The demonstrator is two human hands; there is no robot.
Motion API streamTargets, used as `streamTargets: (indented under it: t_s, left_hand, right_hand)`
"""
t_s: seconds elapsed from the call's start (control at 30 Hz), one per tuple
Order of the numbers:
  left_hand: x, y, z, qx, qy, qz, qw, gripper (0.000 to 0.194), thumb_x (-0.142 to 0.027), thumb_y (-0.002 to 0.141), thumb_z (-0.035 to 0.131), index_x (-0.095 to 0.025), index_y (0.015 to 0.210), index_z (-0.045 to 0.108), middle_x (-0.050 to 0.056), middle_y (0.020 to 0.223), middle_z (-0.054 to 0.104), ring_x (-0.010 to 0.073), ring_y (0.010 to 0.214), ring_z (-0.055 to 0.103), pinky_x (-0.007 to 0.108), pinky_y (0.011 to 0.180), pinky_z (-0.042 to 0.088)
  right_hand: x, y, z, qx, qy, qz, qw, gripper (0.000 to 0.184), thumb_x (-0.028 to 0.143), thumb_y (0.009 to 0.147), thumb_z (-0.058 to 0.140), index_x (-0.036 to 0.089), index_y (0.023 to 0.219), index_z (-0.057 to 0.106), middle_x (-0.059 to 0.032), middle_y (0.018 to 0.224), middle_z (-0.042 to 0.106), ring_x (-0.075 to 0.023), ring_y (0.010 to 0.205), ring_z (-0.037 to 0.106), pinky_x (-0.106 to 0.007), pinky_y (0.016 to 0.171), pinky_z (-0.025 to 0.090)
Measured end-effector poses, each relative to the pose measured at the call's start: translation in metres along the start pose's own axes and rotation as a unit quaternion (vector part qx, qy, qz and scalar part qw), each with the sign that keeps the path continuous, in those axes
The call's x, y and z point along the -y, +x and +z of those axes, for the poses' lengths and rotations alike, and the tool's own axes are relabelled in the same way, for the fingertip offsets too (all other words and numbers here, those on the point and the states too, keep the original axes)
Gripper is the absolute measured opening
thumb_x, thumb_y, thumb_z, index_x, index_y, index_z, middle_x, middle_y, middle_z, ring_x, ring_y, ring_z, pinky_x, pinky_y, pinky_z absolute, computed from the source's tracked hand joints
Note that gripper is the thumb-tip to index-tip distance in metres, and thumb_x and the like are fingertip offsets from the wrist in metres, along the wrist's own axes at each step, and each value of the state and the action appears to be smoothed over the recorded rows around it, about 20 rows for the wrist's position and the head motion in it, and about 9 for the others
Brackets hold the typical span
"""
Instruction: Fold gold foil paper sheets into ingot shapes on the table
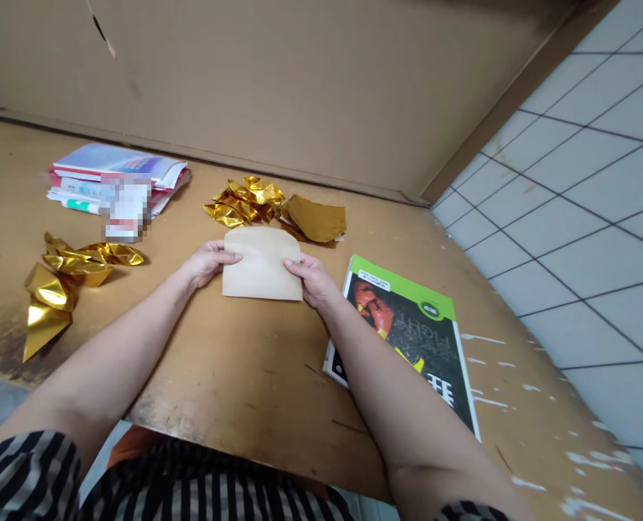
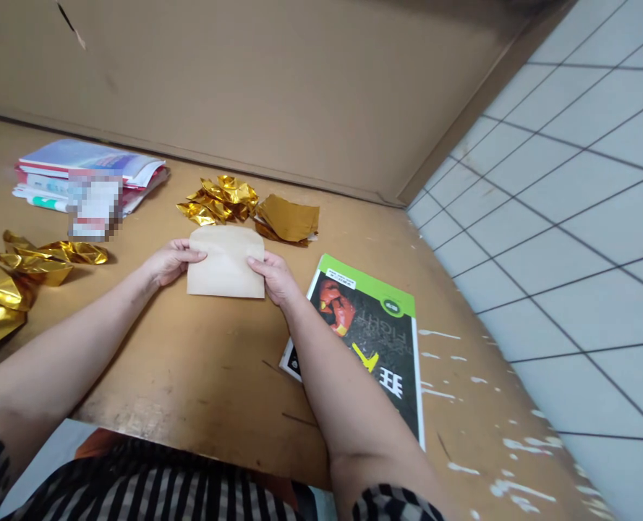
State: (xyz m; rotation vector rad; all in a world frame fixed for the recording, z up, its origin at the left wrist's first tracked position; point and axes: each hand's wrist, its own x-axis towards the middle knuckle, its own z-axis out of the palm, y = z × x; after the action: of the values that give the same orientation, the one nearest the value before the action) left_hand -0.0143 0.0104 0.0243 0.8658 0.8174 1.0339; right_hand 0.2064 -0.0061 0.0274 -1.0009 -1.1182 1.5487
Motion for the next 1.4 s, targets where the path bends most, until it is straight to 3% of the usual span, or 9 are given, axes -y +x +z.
streamTargets:
  t_s: [0.3, 0.5, 0.6, 0.7, 0.8, 0.93, 1.03, 1.13, 1.4]
  left_hand:
    - [0.001, 0.003, -0.003, -0.052, -0.004, 0.018, 0.998, 0.026, -0.004, 0.046, 0.080, -0.015, 0.068, 0.073, 0.002, 0.066, 0.073, 0.0177, 0.065, 0.070, 0.031, 0.074, 0.057]
    - [-0.004, 0.005, -0.006, -0.103, -0.041, 0.022, 0.994, 0.007, -0.012, 0.070, 0.070, -0.014, 0.076, 0.070, 0.002, 0.064, 0.070, 0.0131, 0.059, 0.067, 0.024, 0.066, 0.057]
    - [-0.005, 0.005, -0.005, -0.089, -0.072, 0.016, 0.993, 0.021, -0.035, 0.081, 0.070, -0.014, 0.083, 0.069, 0.006, 0.073, 0.072, 0.0167, 0.071, 0.071, 0.026, 0.071, 0.058]
    - [-0.004, 0.005, -0.004, -0.078, -0.078, 0.008, 0.994, 0.037, -0.051, 0.079, 0.072, -0.014, 0.083, 0.065, 0.008, 0.079, 0.072, 0.0187, 0.077, 0.071, 0.028, 0.077, 0.058]
    - [-0.002, 0.004, 0.000, -0.077, -0.075, 0.006, 0.994, 0.038, -0.050, 0.076, 0.076, -0.015, 0.080, 0.064, 0.009, 0.078, 0.072, 0.0181, 0.077, 0.070, 0.029, 0.081, 0.057]
    - [0.002, 0.000, 0.009, -0.066, -0.057, 0.020, 0.996, 0.025, -0.033, 0.072, 0.081, -0.014, 0.080, 0.067, 0.007, 0.078, 0.073, 0.0180, 0.079, 0.071, 0.030, 0.084, 0.057]
    - [0.005, -0.002, 0.013, -0.068, -0.040, 0.022, 0.997, 0.022, -0.023, 0.065, 0.084, -0.014, 0.079, 0.069, 0.005, 0.075, 0.074, 0.0196, 0.078, 0.072, 0.031, 0.081, 0.058]
    - [0.005, -0.004, 0.013, -0.056, -0.018, 0.012, 0.998, 0.027, -0.017, 0.058, 0.086, -0.013, 0.080, 0.071, 0.005, 0.074, 0.075, 0.0207, 0.072, 0.072, 0.032, 0.074, 0.060]
    - [0.003, -0.012, 0.016, 0.077, 0.040, -0.078, 0.993, 0.030, -0.010, 0.054, 0.085, -0.012, 0.081, 0.072, 0.006, 0.071, 0.074, 0.0170, 0.061, 0.070, 0.026, 0.062, 0.057]
  right_hand:
    - [0.002, 0.001, -0.003, -0.029, -0.003, -0.025, 0.999, 0.027, 0.028, 0.045, 0.085, 0.022, 0.068, 0.071, 0.0015, 0.070, 0.074, -0.0187, 0.072, 0.069, -0.036, 0.080, 0.055]
    - [0.000, 0.002, 0.000, -0.032, -0.019, -0.051, 0.998, 0.014, 0.021, 0.054, 0.074, 0.023, 0.068, 0.072, 0.0014, 0.071, 0.073, -0.0147, 0.071, 0.067, -0.032, 0.079, 0.053]
    - [-0.001, 0.001, 0.003, -0.053, -0.030, -0.087, 0.994, 0.016, 0.022, 0.057, 0.072, 0.024, 0.072, 0.073, 0.0014, 0.078, 0.074, -0.0164, 0.080, 0.067, -0.034, 0.087, 0.052]
    - [-0.002, 0.000, 0.007, -0.063, -0.053, -0.122, 0.989, 0.023, 0.025, 0.059, 0.071, 0.025, 0.082, 0.074, 0.0008, 0.089, 0.074, -0.0193, 0.092, 0.066, -0.037, 0.094, 0.049]
    - [-0.003, -0.003, 0.009, -0.032, -0.082, -0.134, 0.987, 0.035, 0.029, 0.063, 0.072, 0.028, 0.098, 0.072, 0.0003, 0.102, 0.073, -0.0207, 0.103, 0.064, -0.038, 0.097, 0.047]
    - [-0.002, -0.011, 0.015, 0.045, -0.152, -0.135, 0.978, 0.048, 0.032, 0.066, 0.075, 0.029, 0.113, 0.068, -0.0014, 0.120, 0.068, -0.0223, 0.111, 0.060, -0.038, 0.098, 0.045]
    - [-0.004, -0.016, 0.021, 0.088, -0.218, -0.118, 0.965, 0.047, 0.030, 0.065, 0.076, 0.026, 0.112, 0.069, -0.0020, 0.112, 0.070, -0.0211, 0.098, 0.063, -0.038, 0.093, 0.047]
    - [-0.005, -0.016, 0.024, 0.103, -0.191, -0.088, 0.972, 0.038, 0.035, 0.066, 0.077, 0.024, 0.102, 0.070, -0.0014, 0.093, 0.072, -0.0178, 0.085, 0.064, -0.035, 0.085, 0.049]
    - [-0.001, 0.001, 0.007, -0.059, -0.037, -0.071, 0.995, 0.048, 0.049, 0.054, 0.085, 0.023, 0.086, 0.060, 0.0054, 0.063, 0.062, -0.0099, 0.053, 0.053, -0.023, 0.049, 0.038]
